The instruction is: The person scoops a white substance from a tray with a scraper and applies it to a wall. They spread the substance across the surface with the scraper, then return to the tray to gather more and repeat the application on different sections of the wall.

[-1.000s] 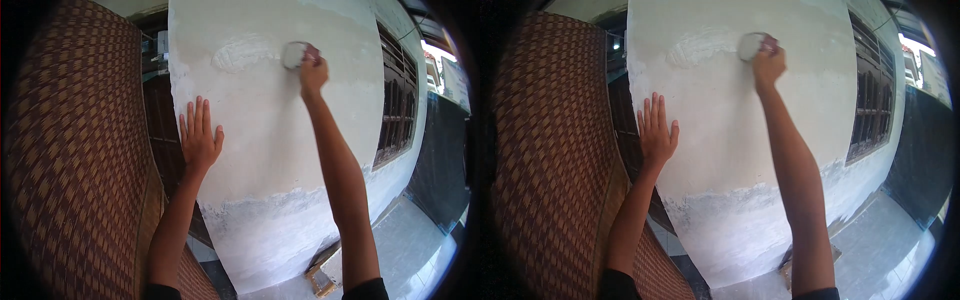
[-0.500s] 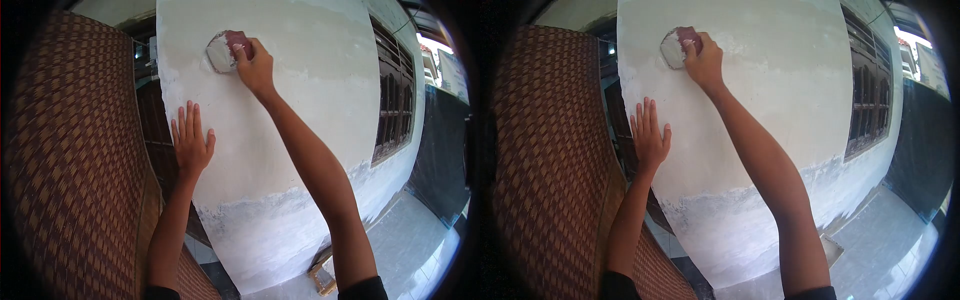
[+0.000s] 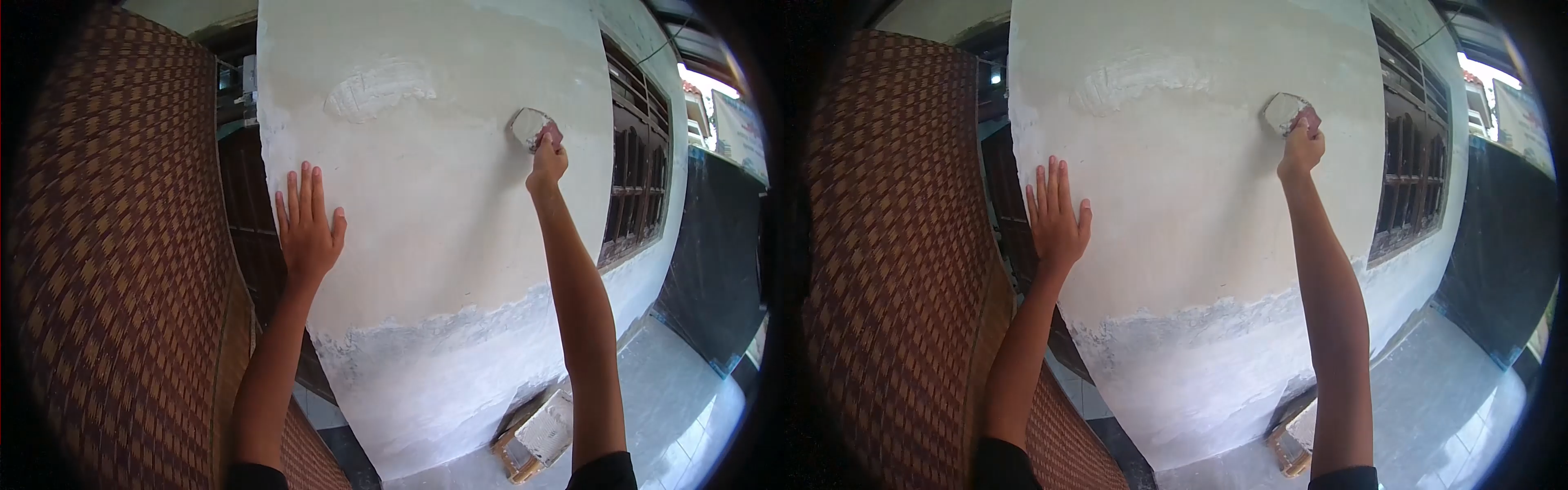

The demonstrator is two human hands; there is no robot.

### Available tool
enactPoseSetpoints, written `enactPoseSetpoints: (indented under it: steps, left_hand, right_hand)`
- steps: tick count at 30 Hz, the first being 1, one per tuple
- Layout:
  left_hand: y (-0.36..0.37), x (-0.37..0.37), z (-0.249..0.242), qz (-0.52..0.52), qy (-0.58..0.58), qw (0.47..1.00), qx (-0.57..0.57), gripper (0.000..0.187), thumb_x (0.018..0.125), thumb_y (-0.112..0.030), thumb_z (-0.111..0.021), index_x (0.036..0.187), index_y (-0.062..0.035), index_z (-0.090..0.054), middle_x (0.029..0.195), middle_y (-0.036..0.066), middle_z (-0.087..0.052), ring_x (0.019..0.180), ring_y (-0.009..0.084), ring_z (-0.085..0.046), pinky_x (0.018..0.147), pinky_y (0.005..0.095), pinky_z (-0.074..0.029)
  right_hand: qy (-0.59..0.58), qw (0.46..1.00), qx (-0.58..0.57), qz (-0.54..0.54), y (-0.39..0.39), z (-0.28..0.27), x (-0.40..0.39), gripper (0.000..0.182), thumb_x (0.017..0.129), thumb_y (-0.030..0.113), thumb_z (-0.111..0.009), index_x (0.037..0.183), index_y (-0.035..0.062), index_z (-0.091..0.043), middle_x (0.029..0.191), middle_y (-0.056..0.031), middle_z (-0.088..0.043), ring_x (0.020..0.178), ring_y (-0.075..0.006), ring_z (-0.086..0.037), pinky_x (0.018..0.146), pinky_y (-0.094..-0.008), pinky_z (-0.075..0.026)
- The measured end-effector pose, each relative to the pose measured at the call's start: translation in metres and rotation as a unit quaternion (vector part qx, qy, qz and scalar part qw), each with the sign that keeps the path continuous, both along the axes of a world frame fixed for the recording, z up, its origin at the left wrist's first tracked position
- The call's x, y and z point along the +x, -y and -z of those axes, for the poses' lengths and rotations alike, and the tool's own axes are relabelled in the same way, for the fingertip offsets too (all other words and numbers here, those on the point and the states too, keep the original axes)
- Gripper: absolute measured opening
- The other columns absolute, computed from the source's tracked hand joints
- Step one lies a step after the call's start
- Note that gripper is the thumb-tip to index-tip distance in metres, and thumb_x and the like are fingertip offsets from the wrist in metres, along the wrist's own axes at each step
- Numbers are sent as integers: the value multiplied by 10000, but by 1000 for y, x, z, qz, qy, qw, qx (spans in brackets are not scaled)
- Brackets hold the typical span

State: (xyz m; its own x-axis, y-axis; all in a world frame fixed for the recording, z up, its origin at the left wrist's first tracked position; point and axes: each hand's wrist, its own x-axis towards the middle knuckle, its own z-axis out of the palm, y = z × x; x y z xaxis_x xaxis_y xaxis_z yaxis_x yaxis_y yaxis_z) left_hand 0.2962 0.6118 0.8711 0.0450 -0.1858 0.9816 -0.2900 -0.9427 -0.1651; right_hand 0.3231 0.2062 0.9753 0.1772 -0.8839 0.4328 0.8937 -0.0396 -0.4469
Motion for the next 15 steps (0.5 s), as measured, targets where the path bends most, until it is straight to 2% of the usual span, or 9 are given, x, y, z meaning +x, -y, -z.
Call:
enactPoseSetpoints:
  steps: [2,4,6,12,15]
  left_hand:
    - [-1,1,1,-4,8,1000,4,685,935,-279,-494,1524,-48,-233,1585,126,-242,1467,325,-204,1184,515,-144]
    - [-1,-4,0,3,8,1000,5,686,931,-271,-500,1524,-48,-234,1584,128,-243,1465,326,-209,1183,515,-146]
    - [-1,-4,-1,-1,10,1000,4,689,927,-259,-508,1523,-46,-236,1582,131,-246,1465,327,-210,1182,517,-145]
    - [17,-11,-2,12,15,1000,-24,661,928,-241,-505,1506,-27,-266,1562,149,-277,1450,340,-237,1173,528,-166]
    - [32,-15,-3,52,20,997,-49,645,934,-232,-496,1499,-17,-270,1552,161,-286,1439,346,-256,1171,527,-172]
  right_hand:
    - [-30,997,-24,-72,4,11,0,276,950,197,-602,1127,-11,-567,1013,-70,-637,824,-153,-618,745,-297,-502]
    - [-39,996,-36,-75,7,18,-5,278,962,205,-591,1131,-9,-541,1019,-71,-621,841,-149,-606,718,-297,-496]
    - [-49,992,-60,-100,3,22,-15,220,965,252,-599,1037,52,-541,850,-17,-557,629,-107,-471,542,-268,-397]
    - [-46,984,-48,-166,-6,33,-42,216,985,223,-557,1088,38,-513,926,-47,-574,741,-142,-521,610,-294,-437]
    - [-68,980,-47,-183,-2,40,-50,211,987,218,-550,1092,40,-509,946,-49,-572,777,-149,-526,636,-308,-442]
